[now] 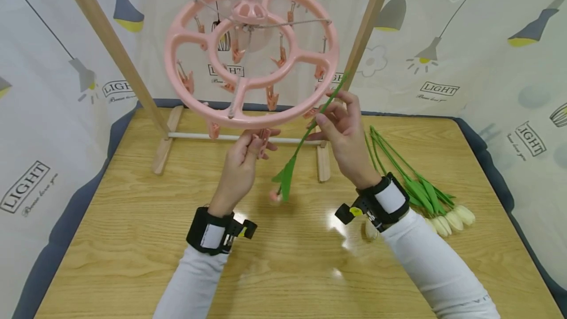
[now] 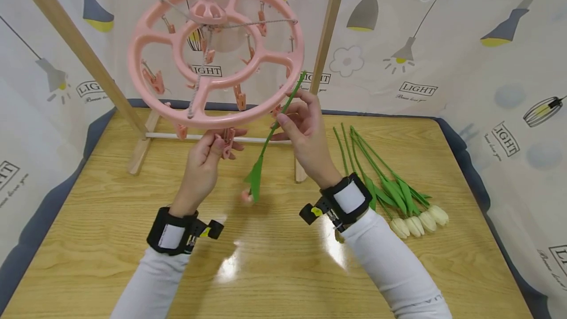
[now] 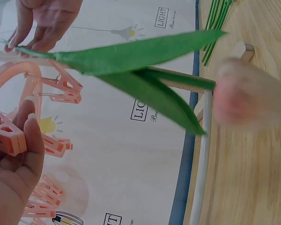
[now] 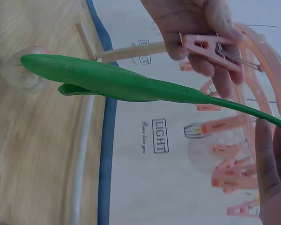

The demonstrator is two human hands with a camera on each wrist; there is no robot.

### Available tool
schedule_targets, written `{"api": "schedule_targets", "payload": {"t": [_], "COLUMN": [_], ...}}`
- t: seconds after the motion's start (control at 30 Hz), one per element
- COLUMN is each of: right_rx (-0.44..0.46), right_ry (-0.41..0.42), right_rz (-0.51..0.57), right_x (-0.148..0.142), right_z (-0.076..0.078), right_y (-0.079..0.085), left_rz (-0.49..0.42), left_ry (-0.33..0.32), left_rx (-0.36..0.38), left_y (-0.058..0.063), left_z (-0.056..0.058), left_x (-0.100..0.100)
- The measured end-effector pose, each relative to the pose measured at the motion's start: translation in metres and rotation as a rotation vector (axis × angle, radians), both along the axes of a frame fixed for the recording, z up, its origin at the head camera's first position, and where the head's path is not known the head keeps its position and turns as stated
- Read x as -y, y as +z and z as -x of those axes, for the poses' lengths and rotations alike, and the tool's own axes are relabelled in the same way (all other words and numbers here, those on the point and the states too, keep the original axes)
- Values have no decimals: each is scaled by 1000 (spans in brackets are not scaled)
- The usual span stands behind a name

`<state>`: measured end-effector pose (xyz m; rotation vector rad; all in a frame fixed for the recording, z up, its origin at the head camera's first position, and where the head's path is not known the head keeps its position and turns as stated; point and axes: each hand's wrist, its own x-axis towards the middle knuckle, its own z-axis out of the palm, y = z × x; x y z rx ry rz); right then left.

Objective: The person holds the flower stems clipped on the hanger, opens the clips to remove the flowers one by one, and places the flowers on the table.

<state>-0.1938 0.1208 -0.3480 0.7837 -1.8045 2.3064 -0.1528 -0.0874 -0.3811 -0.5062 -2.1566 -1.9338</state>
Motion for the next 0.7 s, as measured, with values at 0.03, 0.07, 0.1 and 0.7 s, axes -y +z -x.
{"api": "schedule_targets", "payload": {"t": [0.03,0.07,0.1,0.7], "right_rx": [-3,-9,-20,-87], "right_ry": [-12,-26,-41,-211], "right_rz": [-4,-5,-6,134], "right_x": [-3,-6,-10,-74], "right_z": [1,2,3,20], "right_y": [1,2,4,38], "left_rz": [1,4,4,14], "left_ry": [1,4,4,6], "left_rx": [2,3,5,0], "left_y": [0,-1,-1,-2], "left_z": [0,0,-1,-1], "left_x": [1,2,3,7]}}
